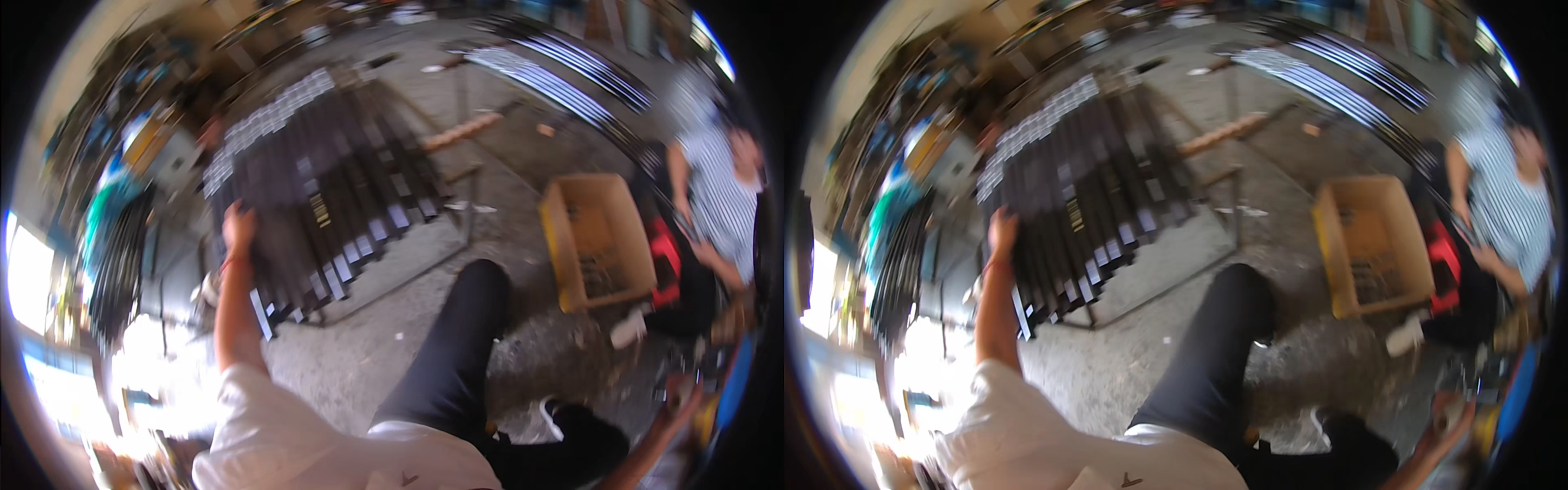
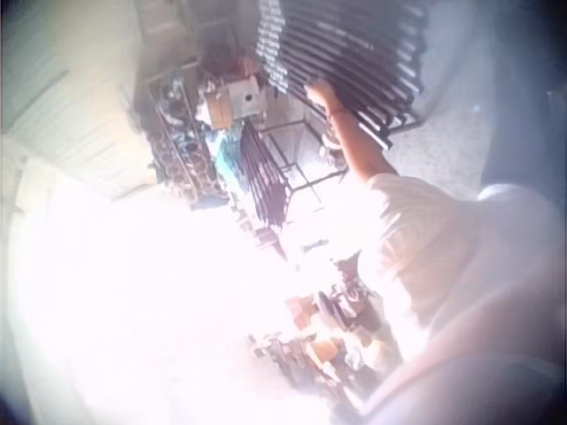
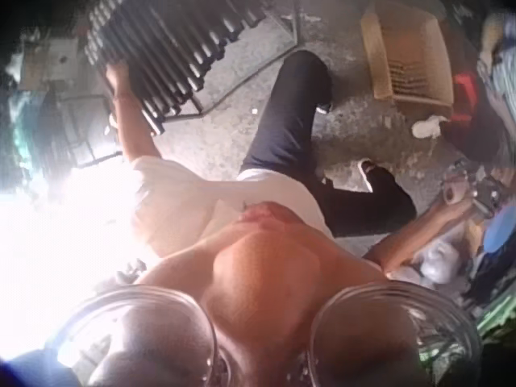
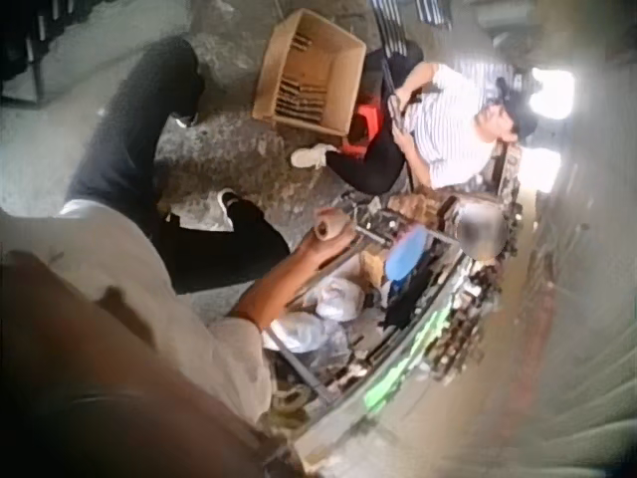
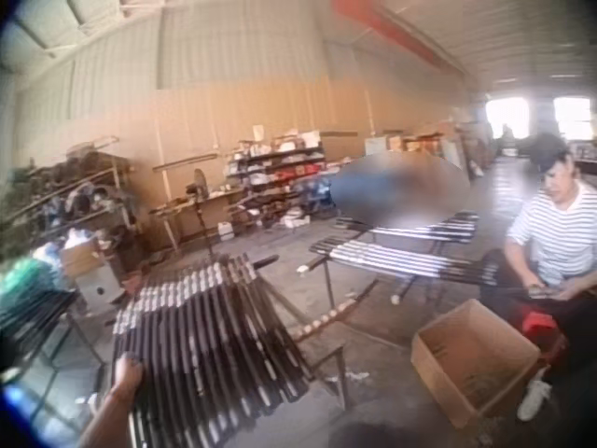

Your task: The person sits on the floor and repeatedly wraps white tape around the ends of long metal rods. They pick up each rod, apply tape with both hands, and place the finished rod back on a nearby rack. Another person works nearby in the background.

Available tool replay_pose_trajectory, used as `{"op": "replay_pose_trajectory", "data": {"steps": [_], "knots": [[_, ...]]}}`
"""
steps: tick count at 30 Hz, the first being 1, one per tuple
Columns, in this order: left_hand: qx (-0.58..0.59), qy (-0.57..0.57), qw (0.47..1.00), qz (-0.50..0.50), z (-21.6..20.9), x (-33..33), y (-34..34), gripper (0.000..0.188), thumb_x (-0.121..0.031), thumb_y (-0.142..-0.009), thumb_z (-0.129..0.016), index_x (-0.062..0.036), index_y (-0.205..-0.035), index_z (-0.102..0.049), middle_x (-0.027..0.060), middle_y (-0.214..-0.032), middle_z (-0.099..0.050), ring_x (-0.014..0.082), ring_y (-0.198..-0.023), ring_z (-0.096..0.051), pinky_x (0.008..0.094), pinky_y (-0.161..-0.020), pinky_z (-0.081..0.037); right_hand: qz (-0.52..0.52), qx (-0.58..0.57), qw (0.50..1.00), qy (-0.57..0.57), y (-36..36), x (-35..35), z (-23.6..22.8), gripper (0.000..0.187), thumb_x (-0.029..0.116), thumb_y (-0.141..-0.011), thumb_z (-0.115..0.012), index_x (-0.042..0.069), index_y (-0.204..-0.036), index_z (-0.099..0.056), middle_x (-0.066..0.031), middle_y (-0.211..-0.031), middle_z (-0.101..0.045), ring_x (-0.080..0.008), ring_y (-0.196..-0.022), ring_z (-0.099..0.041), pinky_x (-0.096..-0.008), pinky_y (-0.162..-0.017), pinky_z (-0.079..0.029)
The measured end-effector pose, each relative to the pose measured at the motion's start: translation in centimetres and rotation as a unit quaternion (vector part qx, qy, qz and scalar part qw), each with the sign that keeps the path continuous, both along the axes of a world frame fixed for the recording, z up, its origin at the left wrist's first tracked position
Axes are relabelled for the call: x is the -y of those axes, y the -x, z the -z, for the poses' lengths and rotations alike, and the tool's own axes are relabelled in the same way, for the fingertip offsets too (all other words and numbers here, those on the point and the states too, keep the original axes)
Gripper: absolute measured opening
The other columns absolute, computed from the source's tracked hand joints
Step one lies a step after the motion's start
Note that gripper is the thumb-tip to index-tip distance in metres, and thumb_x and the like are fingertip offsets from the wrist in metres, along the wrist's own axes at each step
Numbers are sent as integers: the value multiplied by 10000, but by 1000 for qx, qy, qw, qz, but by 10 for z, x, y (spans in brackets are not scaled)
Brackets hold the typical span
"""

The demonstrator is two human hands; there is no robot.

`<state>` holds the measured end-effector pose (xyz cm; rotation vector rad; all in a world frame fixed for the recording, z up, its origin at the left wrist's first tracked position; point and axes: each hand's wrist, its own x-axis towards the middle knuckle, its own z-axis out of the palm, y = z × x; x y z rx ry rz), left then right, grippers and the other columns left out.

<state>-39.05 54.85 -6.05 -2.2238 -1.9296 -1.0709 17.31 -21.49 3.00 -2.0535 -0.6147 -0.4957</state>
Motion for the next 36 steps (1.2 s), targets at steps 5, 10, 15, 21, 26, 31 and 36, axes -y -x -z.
{"op": "replay_pose_trajectory", "data": {"steps": [5,10,15,21,26,31,36], "knots": [[-85,-117,989,-7,-19,-26,26,381,-169,-770,-663,-62,-1135,-643,156,-1090,-673,311,-1016,-634,406,-880,-501,-53,-283,897,-335,8,-33,0,332,300,-906,-593,-18,-1002,-602,-129,-841,-659,-230,-729,-656,-347,-669,-563],[10,-82,975,208,-125,94,-136,266,-98,-843,-613,-51,-1102,-651,67,-1104,-620,190,-995,-557,304,-816,-460,-149,-289,884,-336,0,-46,-8,522,450,-961,-472,-46,-914,-630,-148,-820,-675,-217,-727,-662,-324,-705,-520],[83,22,852,517,-190,300,-301,179,-22,-917,-533,-5,-1079,-607,78,-1144,-584,120,-1009,-534,236,-861,-422,-302,-167,889,-302,-5,-73,-39,518,439,-933,-544,-61,-1029,-641,-149,-1012,-670,-202,-908,-649,-330,-811,-500],[80,15,679,729,-181,465,-419,297,-227,-829,-710,-35,-1043,-636,147,-1127,-618,305,-1056,-583,405,-919,-452,-409,-89,854,-309,1,-64,-61,274,184,-951,-571,-61,-1046,-651,-148,-1258,-574,-211,-1105,-583,-317,-868,-487],[156,93,604,776,-172,532,-469,480,-259,-763,-787,-19,-1146,-625,152,-1172,-603,286,-1048,-582,374,-914,-461,-384,-24,875,-295,-7,-52,-38,235,189,-889,-629,-43,-880,-664,-170,-1240,-576,-263,-1091,-578,-353,-896,-457],[211,98,577,783,-161,554,-490,373,-111,-765,-785,4,-1095,-654,155,-1103,-633,203,-882,-631,293,-743,-531,-353,-34,882,-310,-11,-39,-30,262,214,-896,-627,-35,-815,-639,-177,-1217,-585,-206,-955,-599,-295,-780,-478],[220,70,566,792,-156,560,-495,359,-112,-726,-809,-1,-1040,-675,165,-1110,-629,206,-876,-643,295,-729,-539,-327,-71,880,-338,-10,-33,-31,456,405,-899,-596,-36,-786,-609,-247,-1149,-594,-275,-969,-605,-372,-837,-476]]}}
